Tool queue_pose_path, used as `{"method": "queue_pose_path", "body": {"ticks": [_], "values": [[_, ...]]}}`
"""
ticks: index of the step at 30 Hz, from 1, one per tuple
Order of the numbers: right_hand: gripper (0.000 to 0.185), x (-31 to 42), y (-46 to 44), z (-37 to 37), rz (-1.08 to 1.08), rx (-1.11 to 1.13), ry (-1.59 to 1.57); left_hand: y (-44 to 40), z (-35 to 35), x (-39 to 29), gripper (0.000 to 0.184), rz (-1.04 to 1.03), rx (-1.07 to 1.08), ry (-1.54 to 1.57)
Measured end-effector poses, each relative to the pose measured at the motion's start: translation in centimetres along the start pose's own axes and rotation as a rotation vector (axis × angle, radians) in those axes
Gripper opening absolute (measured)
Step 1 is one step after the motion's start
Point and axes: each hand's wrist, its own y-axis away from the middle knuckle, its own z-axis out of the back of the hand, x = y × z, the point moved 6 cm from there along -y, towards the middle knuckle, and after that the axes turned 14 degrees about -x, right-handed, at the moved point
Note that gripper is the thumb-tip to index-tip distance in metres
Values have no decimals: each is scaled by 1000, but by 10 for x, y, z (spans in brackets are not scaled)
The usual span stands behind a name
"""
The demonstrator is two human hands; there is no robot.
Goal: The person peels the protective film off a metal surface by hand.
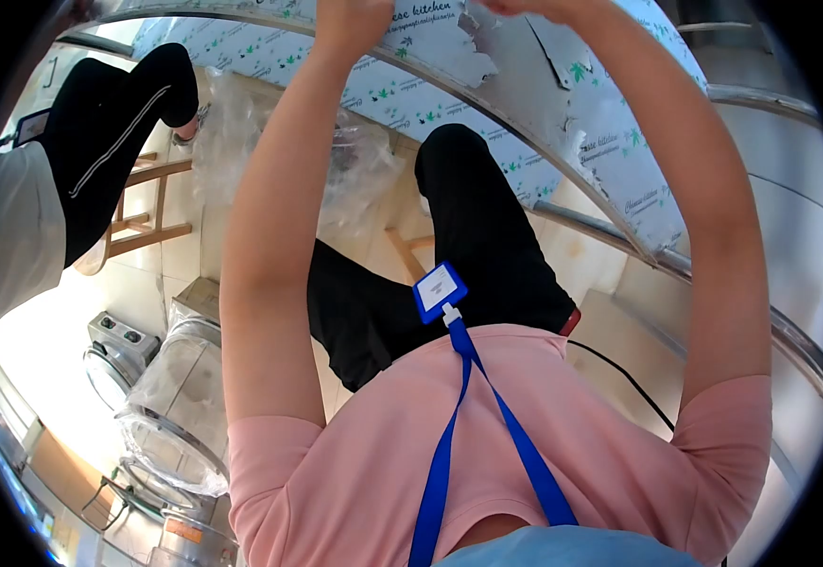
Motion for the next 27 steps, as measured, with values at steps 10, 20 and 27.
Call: {"method": "queue_pose_path", "body": {"ticks": [10, 20, 27], "values": [[18, -15, 5, -61, -55, 34, -84, 1, 0, -3, 28, -114, -30, -2], [19, -13, 22, -16, 229, -151, -254, 0, -1, 1, 29, -188, -55, -23], [14, 41, 10, -1, -366, 147, -1249, 16, 0, -30, 27, -147, 168, 533]]}}
